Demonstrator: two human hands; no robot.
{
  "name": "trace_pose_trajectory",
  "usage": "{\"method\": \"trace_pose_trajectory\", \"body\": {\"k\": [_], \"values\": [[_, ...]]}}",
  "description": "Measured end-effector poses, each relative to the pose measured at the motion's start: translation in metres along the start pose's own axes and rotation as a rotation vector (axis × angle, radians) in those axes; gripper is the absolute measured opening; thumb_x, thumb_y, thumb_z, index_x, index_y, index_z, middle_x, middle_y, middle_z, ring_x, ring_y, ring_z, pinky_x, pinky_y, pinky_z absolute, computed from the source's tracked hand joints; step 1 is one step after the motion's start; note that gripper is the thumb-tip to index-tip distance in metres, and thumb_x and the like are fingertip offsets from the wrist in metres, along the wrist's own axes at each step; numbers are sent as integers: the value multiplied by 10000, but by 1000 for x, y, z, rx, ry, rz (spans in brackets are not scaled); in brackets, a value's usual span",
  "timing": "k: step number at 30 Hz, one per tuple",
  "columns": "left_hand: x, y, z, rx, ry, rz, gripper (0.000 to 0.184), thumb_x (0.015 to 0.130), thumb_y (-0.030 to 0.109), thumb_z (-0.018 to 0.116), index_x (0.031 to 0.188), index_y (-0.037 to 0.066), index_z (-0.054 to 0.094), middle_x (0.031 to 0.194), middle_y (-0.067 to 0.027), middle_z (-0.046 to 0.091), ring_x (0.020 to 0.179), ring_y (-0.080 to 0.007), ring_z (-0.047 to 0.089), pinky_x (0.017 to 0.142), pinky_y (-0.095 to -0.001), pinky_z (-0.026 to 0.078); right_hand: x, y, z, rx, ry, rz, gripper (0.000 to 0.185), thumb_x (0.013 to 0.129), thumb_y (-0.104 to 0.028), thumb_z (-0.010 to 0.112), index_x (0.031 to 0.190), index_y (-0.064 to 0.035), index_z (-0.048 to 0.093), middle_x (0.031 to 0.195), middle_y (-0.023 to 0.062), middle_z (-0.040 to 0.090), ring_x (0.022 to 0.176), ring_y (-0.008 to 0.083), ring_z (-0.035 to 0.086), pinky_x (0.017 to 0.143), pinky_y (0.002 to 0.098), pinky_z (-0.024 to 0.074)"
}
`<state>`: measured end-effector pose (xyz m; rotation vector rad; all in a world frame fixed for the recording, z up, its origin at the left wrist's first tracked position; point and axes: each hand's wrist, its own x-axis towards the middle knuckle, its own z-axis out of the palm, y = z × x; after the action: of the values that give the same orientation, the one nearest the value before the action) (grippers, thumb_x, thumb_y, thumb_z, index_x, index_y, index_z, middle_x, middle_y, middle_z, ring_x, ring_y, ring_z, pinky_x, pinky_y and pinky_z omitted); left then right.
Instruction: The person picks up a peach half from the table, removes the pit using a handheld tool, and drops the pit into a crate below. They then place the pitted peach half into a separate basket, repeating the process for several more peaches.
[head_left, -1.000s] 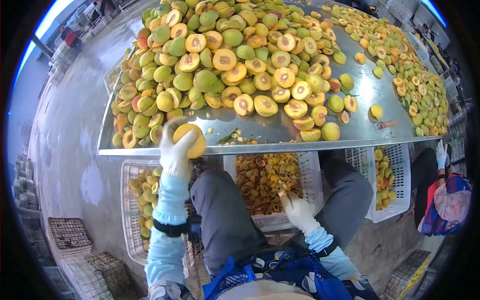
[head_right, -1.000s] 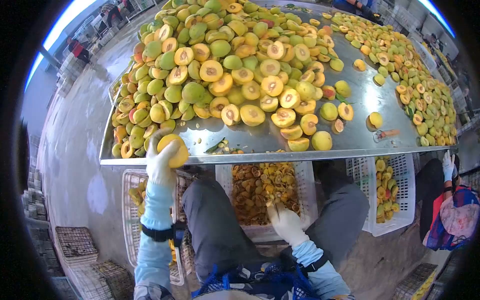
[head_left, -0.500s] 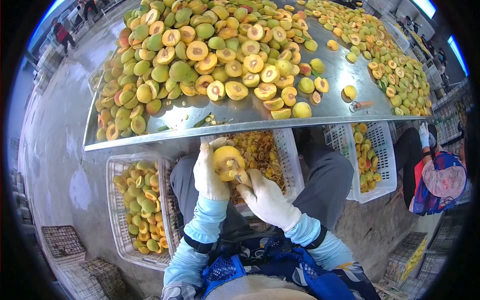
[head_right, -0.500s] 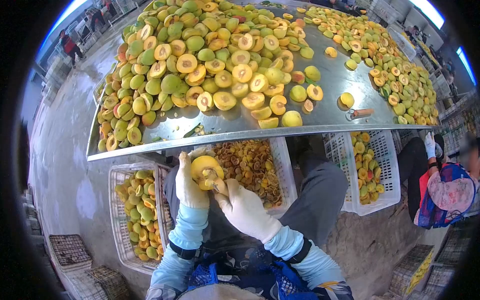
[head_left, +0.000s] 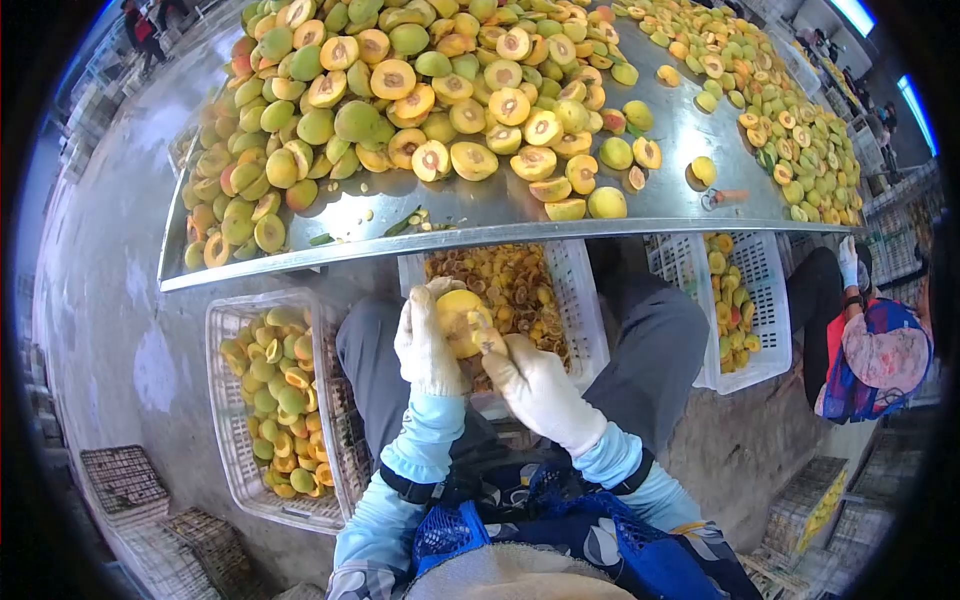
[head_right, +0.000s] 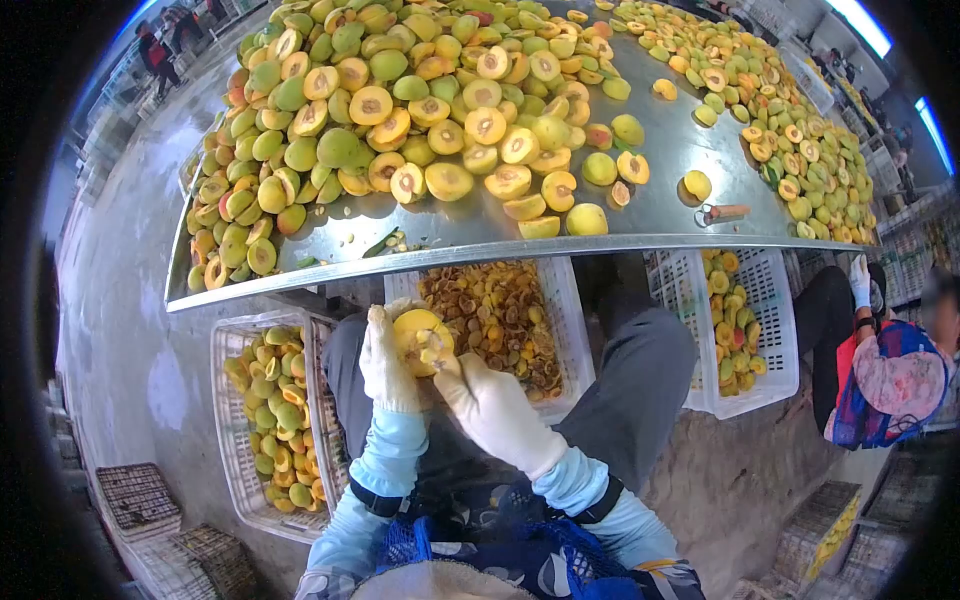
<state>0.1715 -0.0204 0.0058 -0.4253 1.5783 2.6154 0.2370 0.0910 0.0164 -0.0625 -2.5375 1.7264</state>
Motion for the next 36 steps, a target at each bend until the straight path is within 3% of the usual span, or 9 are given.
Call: {"method": "trace_pose_trajectory", "body": {"k": [14, 17, 20, 22, 26, 28, 32, 34, 36], "values": [[2, -13, 2, 142, 30, 75, 371, 982, 311, 475, 1064, -25, 610, 1035, -98, 633, 919, -168, 589, 847, -291, 473, 4, 29, 30, -222, 113, -5, 264, 938, -238, 528, 849, -1, 454, 570, 214, 547, 546, 412, 579, 450, 479, 434], [6, -24, -5, 115, 38, 140, 333, 977, 270, 489, 1055, -29, 612, 1022, -102, 640, 908, -166, 591, 842, -288, 474, 6, 36, 29, -181, -22, 40, 254, 941, -238, 524, 925, 11, 475, 616, 242, 561, 558, 424, 580, 450, 478, 437], [16, -26, -13, 124, -32, 116, 277, 960, 217, 524, 1046, -29, 617, 1004, -91, 651, 896, -155, 593, 838, -282, 473, 12, 45, 27, 88, 5, -111, 310, 959, -297, 506, 1021, 6, 487, 593, 178, 567, 467, 322, 573, 401, 401, 423], [24, -22, -15, 209, -145, -13, 263, 941, 189, 558, 1068, -32, 624, 983, -75, 661, 881, -136, 594, 826, -265, 470, 22, 21, 4, 632, -415, 680, 327, 980, -347, 476, 1047, -28, 504, 603, 32, 502, 444, 132, 467, 400, 283, 365], [32, -23, -17, 392, -133, -98, 283, 920, 190, 592, 1087, -33, 642, 949, -63, 668, 810, -95, 590, 723, -221, 471, 22, 30, 11, 418, -391, 535, 352, 978, -414, 459, 1010, -66, 505, 589, -41, 397, 442, 39, 358, 380, 212, 297], [31, -21, -16, 379, -135, -76, 269, 920, 184, 583, 1062, -35, 647, 908, -58, 668, 765, -92, 586, 691, -211, 466, 25, 26, 3, 898, -523, 830, 358, 971, -439, 463, 943, -83, 499, 574, -49, 370, 427, 34, 334, 363, 207, 274], [35, -8, -15, 461, -275, -188, 249, 918, 171, 562, 1023, -34, 657, 879, -59, 669, 715, -89, 583, 650, -200, 458, 24, 27, -1, 658, -591, 825, 426, 953, -511, 447, 909, -88, 476, 572, -60, 350, 398, 36, 292, 345, 206, 263], [24, -27, -5, 346, -46, 31, 260, 935, 183, 537, 1017, -33, 657, 904, -76, 672, 712, -99, 590, 652, -212, 470, 15, 26, 3, 1154, -588, 873, 459, 937, -541, 457, 885, -85, 471, 560, -62, 345, 392, 31, 291, 334, 201, 246], [21, -26, -9, 314, -78, -19, 300, 933, 239, 565, 1033, -29, 657, 878, -57, 668, 696, -95, 579, 632, -215, 468, 18, 24, 1, 1072, -570, 848, 467, 932, -549, 462, 876, -86, 468, 559, -63, 344, 393, 28, 295, 331, 195, 244]]}}
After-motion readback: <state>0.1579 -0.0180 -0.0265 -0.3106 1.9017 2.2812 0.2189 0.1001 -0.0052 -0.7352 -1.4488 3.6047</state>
